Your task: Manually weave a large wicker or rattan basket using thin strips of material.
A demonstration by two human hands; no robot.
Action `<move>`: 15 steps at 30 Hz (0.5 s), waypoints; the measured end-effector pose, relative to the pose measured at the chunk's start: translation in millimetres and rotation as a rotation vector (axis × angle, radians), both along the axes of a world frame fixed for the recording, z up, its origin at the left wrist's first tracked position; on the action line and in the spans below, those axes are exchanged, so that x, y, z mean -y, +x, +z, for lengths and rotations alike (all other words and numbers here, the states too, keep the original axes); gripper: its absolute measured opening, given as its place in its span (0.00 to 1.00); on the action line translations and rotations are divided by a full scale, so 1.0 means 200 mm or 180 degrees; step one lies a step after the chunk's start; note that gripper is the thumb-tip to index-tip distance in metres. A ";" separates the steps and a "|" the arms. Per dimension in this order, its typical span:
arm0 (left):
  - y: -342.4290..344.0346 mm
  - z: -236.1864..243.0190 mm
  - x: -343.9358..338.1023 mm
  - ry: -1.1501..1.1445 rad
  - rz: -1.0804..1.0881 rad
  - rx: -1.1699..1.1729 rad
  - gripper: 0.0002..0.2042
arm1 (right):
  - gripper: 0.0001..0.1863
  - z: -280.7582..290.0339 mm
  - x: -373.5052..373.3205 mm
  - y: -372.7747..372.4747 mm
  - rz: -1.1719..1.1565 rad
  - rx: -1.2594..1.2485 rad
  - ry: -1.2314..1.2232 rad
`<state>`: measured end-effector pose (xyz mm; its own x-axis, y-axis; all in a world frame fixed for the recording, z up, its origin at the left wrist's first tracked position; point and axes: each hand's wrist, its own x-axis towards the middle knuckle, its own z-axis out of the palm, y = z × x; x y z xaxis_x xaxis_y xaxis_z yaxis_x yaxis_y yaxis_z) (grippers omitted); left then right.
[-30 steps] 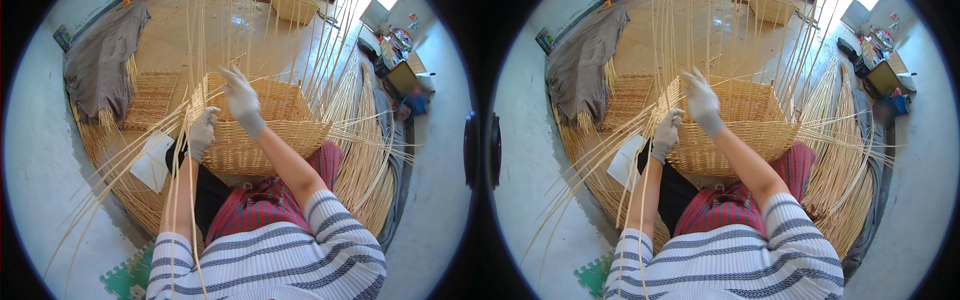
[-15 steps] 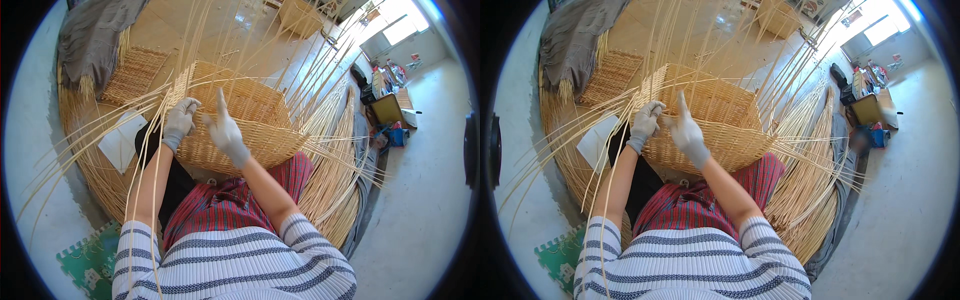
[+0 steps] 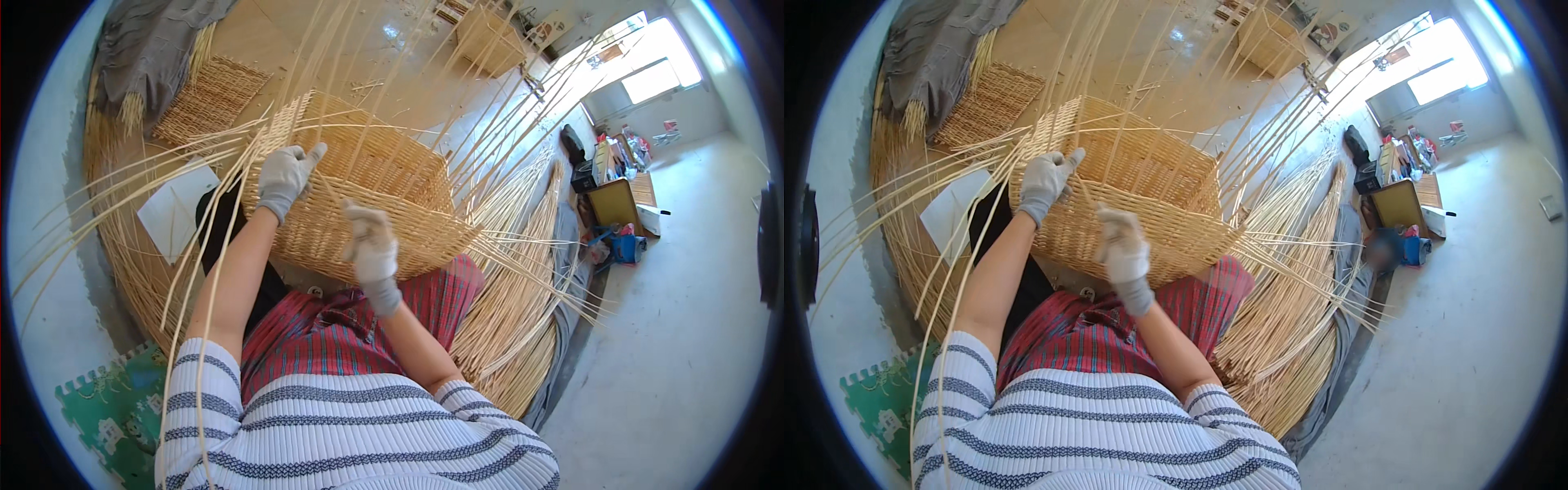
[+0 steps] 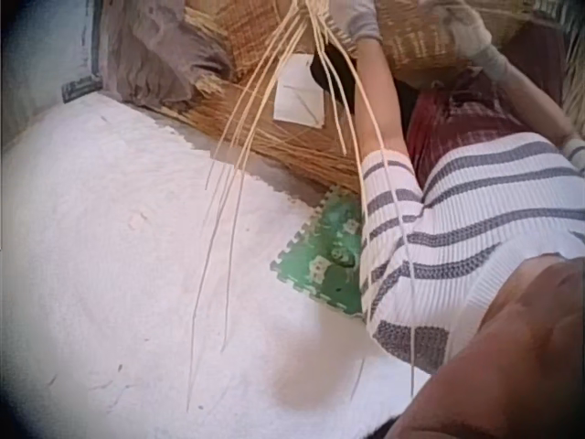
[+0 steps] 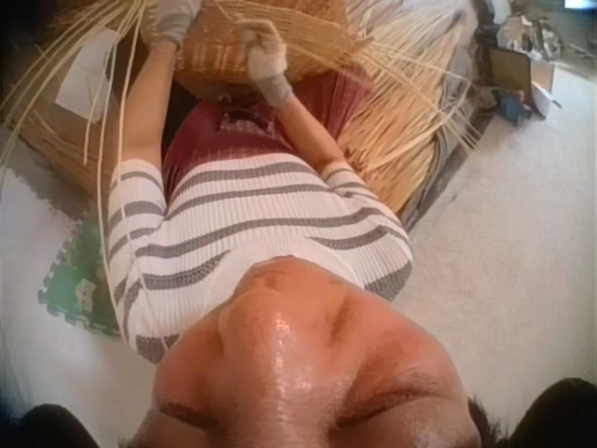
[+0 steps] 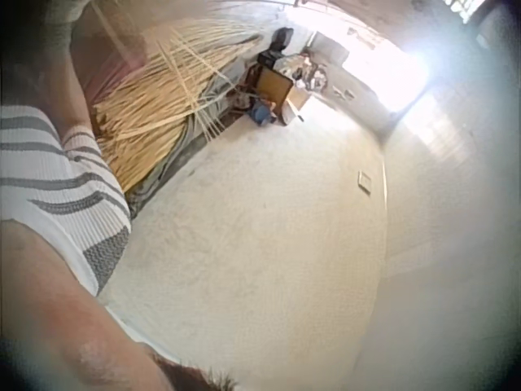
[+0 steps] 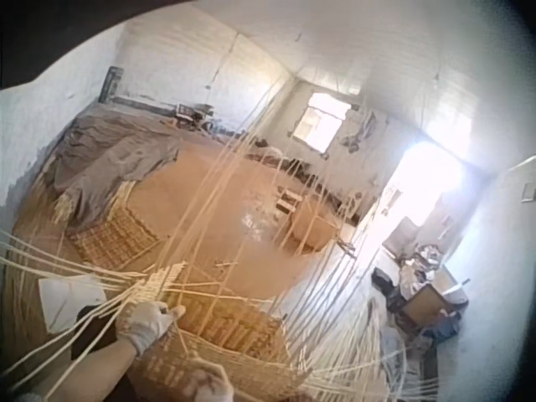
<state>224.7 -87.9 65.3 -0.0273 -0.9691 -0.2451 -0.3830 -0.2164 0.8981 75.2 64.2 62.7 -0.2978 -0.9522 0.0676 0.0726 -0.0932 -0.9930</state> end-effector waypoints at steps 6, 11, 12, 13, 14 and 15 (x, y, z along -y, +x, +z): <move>-0.08 -0.03 -0.08 -0.1392 0.0350 -0.0136 0.20 | 0.09 -0.36 0.13 -0.49 -0.1046 0.1060 0.0100; -0.24 -0.19 -0.09 -0.0841 -0.1470 -0.0057 0.16 | 0.17 -0.18 0.14 -0.32 -0.1698 0.0466 -0.0056; -0.30 -0.14 -0.09 -0.0858 -0.1521 -0.0059 0.16 | 0.18 -0.10 0.25 -0.32 -0.1592 -0.0088 -0.0621; -0.33 -0.06 -0.14 -0.0532 -0.1286 0.0270 0.18 | 0.20 -0.01 0.36 -0.33 -0.1469 -0.0651 -0.1149; -0.32 -0.01 -0.18 -0.0178 -0.1004 0.0616 0.20 | 0.21 0.16 0.48 -0.30 -0.1471 -0.1995 -0.1375; -0.32 0.00 -0.18 -0.0133 -0.1008 0.0617 0.20 | 0.23 0.29 0.56 -0.30 -0.1397 -0.3361 -0.1571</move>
<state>161.5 -51.9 65.2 -0.2845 -0.9293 -0.2355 -0.5887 -0.0245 0.8080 16.2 -46.9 120.5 -0.1666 -0.5908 0.7894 -0.8710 -0.2871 -0.3987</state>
